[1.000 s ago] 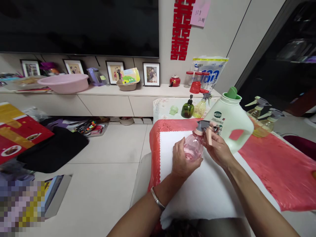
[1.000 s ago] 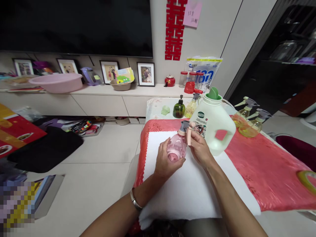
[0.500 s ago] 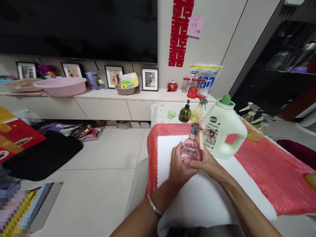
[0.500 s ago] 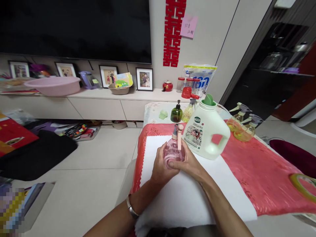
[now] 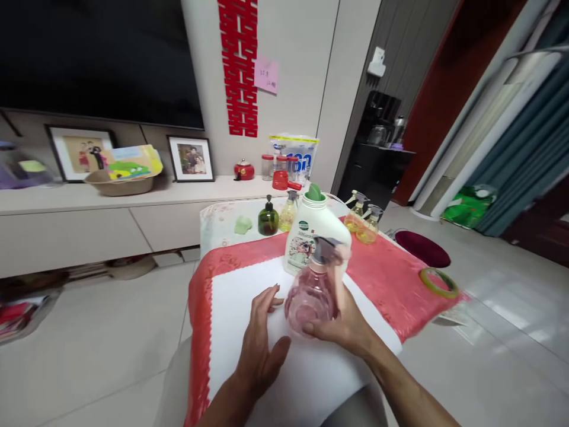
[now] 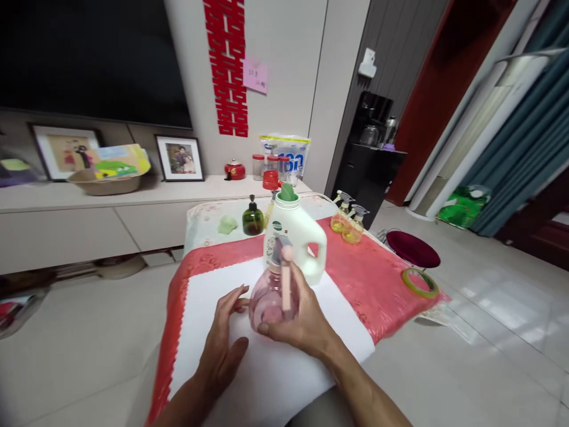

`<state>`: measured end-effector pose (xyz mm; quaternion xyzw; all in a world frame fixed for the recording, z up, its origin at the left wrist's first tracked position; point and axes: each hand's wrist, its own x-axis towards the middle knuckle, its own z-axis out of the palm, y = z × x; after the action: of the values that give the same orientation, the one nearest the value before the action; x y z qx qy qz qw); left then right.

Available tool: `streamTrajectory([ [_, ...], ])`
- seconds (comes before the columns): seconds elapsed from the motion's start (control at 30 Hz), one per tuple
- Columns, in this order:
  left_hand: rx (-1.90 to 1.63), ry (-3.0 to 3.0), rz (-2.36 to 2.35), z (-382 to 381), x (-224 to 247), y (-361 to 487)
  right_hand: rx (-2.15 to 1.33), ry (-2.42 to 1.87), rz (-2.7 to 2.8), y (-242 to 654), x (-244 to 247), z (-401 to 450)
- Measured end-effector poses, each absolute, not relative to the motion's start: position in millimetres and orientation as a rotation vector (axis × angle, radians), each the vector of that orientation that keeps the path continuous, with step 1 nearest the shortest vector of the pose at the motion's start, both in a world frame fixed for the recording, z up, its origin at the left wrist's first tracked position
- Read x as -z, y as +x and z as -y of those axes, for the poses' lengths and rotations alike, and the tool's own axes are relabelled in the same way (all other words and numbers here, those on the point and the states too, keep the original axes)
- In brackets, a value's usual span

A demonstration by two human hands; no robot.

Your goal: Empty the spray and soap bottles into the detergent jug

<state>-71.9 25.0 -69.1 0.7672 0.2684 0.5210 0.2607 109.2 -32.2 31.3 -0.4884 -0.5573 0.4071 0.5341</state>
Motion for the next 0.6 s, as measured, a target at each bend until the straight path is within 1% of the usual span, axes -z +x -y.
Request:
streamTrajectory([
  [0.1,-1.317,2.072,-0.872,-23.9,70.3,-71.8,-0.877,-1.201,1.304,145.0,-39.0,55.1],
  [0.23,-1.307,2.013,-1.051,-25.5,76.0,-64.0,-0.753,-1.268,1.217,204.1,-40.1,64.8],
  [0.3,-1.267,2.024,-1.078,-27.1,78.7,-61.2,-0.581,-1.383,1.153,234.3,-37.4,59.1],
  [0.4,-1.223,2.021,-1.101,-28.6,79.5,-59.0,-0.185,-1.6,1.08,279.5,-27.0,42.1],
  [0.43,-1.22,2.005,-1.117,-28.8,78.9,-58.5,-0.111,-1.623,1.048,294.3,-21.9,35.4],
  [0.6,-1.212,1.964,-1.165,-28.1,75.3,-57.5,0.04,-1.685,0.924,358.9,6.8,1.6],
])
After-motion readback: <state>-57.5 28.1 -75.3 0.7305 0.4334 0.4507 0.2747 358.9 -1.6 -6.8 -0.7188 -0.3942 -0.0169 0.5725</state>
